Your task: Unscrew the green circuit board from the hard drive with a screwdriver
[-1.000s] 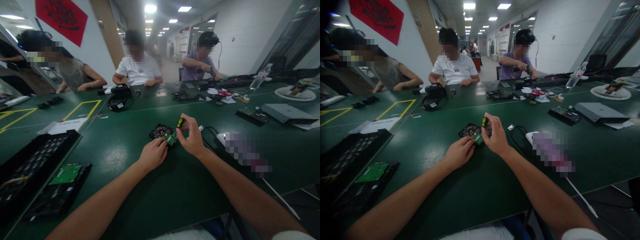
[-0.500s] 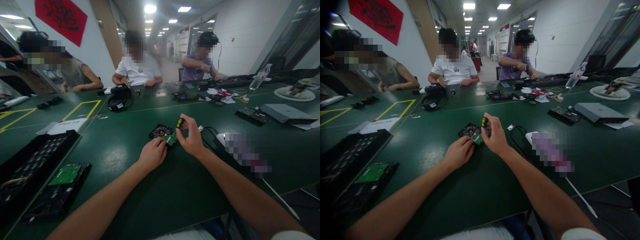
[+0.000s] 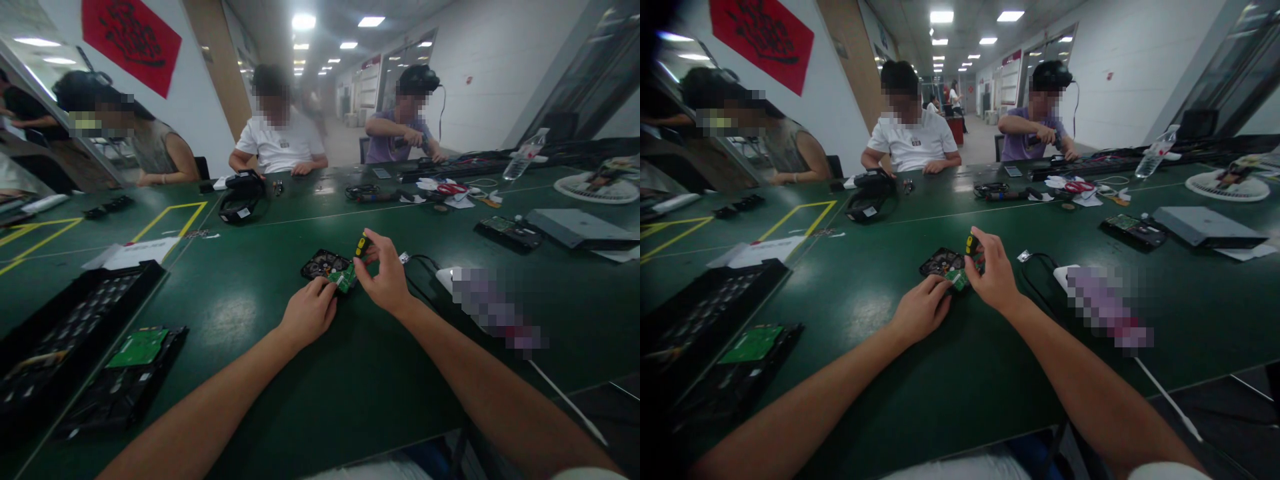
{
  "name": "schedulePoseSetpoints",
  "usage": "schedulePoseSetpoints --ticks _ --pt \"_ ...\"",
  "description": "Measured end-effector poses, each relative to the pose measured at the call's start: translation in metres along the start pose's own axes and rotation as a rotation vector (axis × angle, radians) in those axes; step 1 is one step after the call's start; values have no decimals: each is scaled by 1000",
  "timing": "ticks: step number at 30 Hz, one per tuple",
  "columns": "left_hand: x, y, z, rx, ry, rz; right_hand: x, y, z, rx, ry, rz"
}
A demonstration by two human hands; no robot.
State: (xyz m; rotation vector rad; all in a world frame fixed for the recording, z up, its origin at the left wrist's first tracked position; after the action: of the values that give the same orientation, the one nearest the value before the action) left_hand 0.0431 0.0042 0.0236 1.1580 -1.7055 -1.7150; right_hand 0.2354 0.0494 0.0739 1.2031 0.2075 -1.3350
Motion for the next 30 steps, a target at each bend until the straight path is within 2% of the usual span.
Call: schedulePoseSetpoints --ticks 9,15,30 --pt "-1 2 6 15 -49 26 0 0 0 3 1 9" --pt "-1 4 5 7 -35 52 0 -1 0 -5 -7 9" --pt "-1 3 5 -39 -34 37 -1 1 1 16 -6 8"
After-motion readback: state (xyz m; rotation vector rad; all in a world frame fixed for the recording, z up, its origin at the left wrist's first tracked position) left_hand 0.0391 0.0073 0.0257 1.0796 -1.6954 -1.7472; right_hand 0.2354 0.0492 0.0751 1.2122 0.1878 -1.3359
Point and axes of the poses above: each hand's wrist, its own x-axis away from the middle knuckle, its own y-axis out of the back of the hand, z = x × y, the point moved 4 cm from there along -x, towards the middle knuckle, and after that the axes turned 11 degrees about z, right-handed, at the moved point
